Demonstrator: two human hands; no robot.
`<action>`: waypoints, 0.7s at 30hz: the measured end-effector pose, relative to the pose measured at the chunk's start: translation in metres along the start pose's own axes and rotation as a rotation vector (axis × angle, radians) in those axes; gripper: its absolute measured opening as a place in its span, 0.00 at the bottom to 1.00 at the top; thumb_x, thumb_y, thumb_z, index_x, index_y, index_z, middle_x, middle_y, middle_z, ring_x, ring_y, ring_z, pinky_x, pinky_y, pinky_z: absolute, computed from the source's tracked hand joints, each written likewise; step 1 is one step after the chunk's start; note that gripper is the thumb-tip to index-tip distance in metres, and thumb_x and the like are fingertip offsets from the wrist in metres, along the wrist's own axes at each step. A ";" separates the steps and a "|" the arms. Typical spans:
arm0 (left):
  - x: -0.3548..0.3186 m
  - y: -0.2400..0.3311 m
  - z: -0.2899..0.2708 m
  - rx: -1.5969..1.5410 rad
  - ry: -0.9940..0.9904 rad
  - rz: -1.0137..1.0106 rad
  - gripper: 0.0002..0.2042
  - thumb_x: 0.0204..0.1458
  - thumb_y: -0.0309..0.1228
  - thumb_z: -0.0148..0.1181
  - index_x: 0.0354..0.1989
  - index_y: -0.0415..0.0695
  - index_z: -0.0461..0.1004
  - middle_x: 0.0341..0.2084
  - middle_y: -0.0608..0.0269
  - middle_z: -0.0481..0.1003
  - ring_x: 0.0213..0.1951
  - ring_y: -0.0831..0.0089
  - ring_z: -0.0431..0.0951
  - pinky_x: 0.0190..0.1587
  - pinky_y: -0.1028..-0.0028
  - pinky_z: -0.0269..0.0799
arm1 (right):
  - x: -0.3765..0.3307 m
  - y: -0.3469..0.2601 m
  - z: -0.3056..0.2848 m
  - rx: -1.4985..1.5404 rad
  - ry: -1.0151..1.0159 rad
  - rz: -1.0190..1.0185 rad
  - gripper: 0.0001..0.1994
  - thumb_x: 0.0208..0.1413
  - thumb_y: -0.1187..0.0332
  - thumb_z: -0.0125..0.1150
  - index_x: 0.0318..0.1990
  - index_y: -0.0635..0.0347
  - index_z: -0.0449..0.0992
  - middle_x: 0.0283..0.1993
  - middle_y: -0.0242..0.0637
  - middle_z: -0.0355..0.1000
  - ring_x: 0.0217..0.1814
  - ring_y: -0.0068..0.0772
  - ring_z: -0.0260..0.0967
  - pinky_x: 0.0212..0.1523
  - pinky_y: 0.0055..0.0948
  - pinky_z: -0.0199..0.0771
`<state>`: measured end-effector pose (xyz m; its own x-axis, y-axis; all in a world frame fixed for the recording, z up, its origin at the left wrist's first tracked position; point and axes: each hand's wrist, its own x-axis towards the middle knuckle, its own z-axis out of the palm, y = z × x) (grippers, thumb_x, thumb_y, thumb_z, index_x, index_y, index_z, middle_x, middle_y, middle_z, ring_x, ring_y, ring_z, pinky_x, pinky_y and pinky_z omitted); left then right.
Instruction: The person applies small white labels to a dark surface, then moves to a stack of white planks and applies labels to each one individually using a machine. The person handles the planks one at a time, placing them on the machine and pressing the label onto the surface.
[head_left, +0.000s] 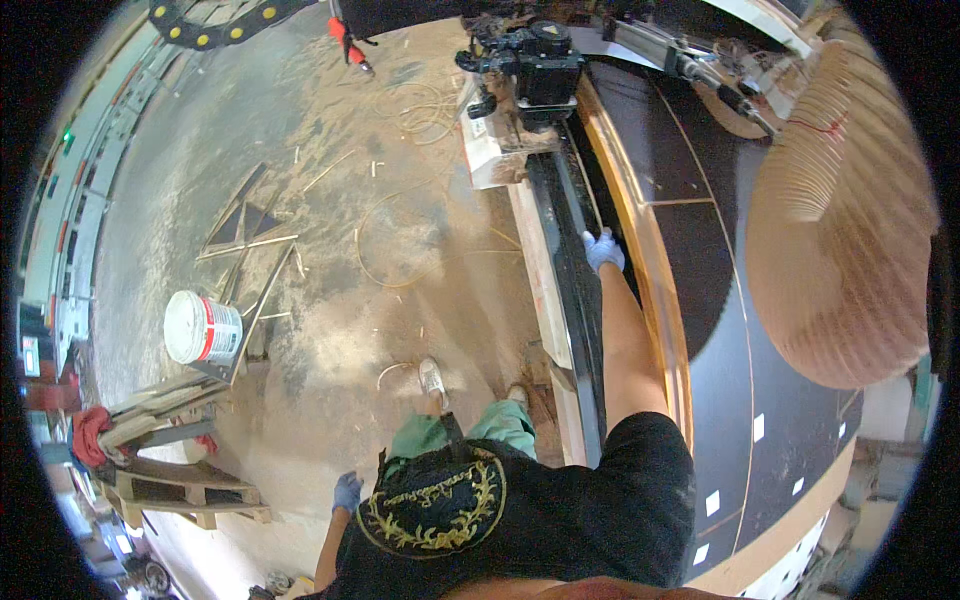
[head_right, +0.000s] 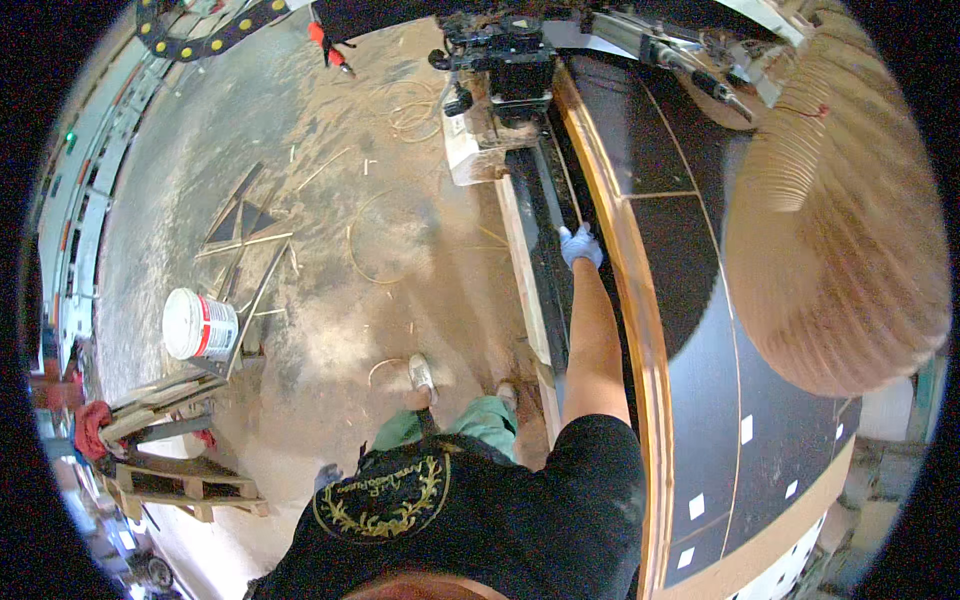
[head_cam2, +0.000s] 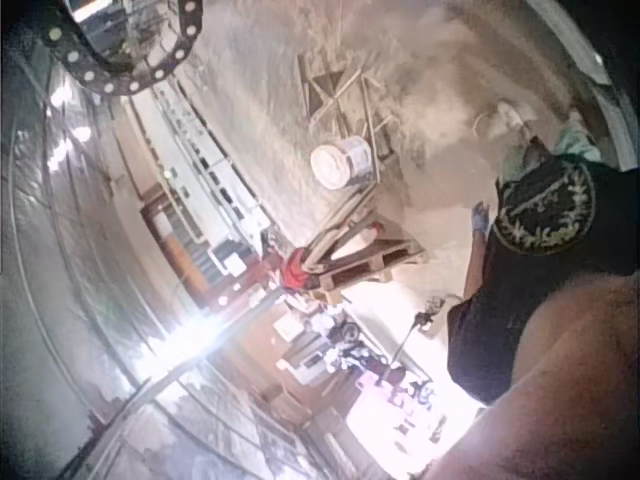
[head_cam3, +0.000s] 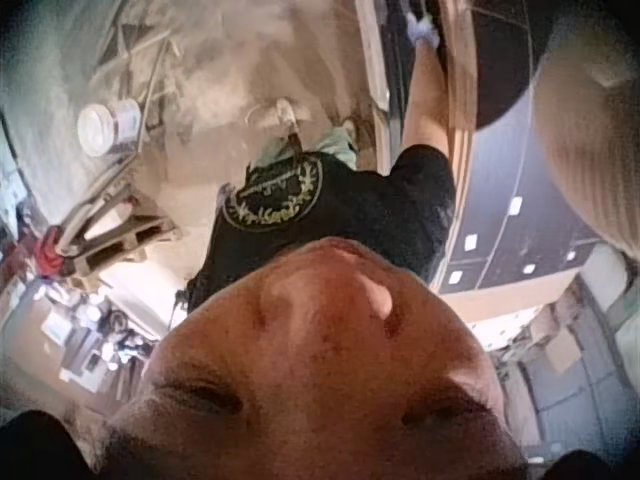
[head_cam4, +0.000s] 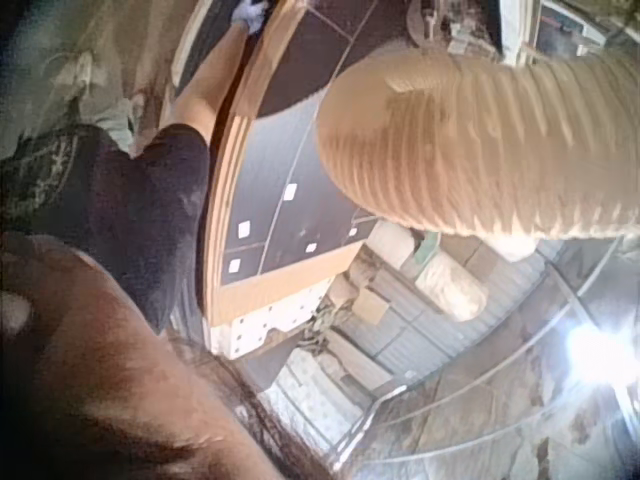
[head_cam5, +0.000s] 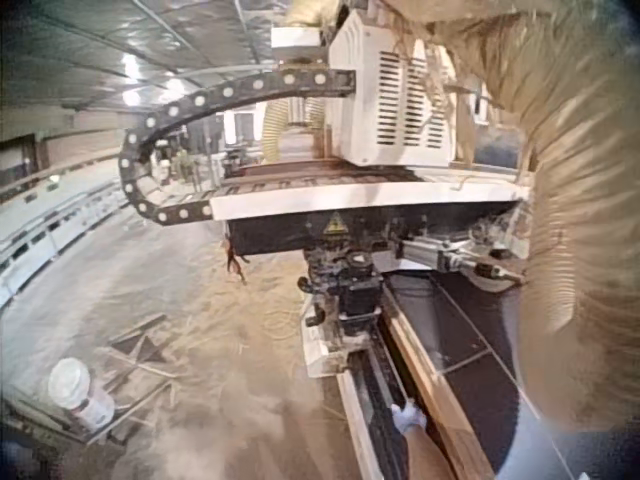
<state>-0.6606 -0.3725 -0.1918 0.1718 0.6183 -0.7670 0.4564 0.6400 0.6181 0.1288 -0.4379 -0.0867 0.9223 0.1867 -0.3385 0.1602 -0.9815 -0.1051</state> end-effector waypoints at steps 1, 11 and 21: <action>-0.013 -0.006 -0.008 0.016 0.001 -0.028 0.18 0.48 0.37 0.55 0.44 0.40 0.68 0.41 0.57 0.71 0.41 0.68 0.71 0.44 0.73 0.67 | 0.001 -0.011 0.002 -0.004 0.089 0.049 0.32 0.53 0.44 0.36 0.60 0.55 0.51 0.56 0.48 0.60 0.55 0.46 0.61 0.52 0.39 0.62; -0.055 -0.039 0.002 0.228 -0.016 -0.217 0.18 0.47 0.34 0.56 0.46 0.41 0.66 0.44 0.57 0.70 0.43 0.67 0.70 0.44 0.73 0.66 | -0.006 -0.012 0.006 -0.090 0.316 0.068 0.23 0.55 0.48 0.35 0.49 0.50 0.67 0.49 0.38 0.68 0.50 0.42 0.66 0.42 0.41 0.67; 0.034 0.005 0.153 0.430 -0.185 0.034 0.19 0.47 0.34 0.57 0.48 0.41 0.65 0.46 0.56 0.69 0.46 0.66 0.69 0.46 0.73 0.65 | -0.121 0.169 0.035 0.506 0.395 -0.529 0.16 0.56 0.61 0.40 0.28 0.67 0.66 0.23 0.46 0.63 0.25 0.41 0.61 0.30 0.35 0.63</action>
<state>-0.5195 -0.4182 -0.2413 0.3279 0.5191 -0.7893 0.7615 0.3492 0.5460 0.0318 -0.6245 -0.0963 0.8404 0.4966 0.2173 0.5167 -0.6128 -0.5980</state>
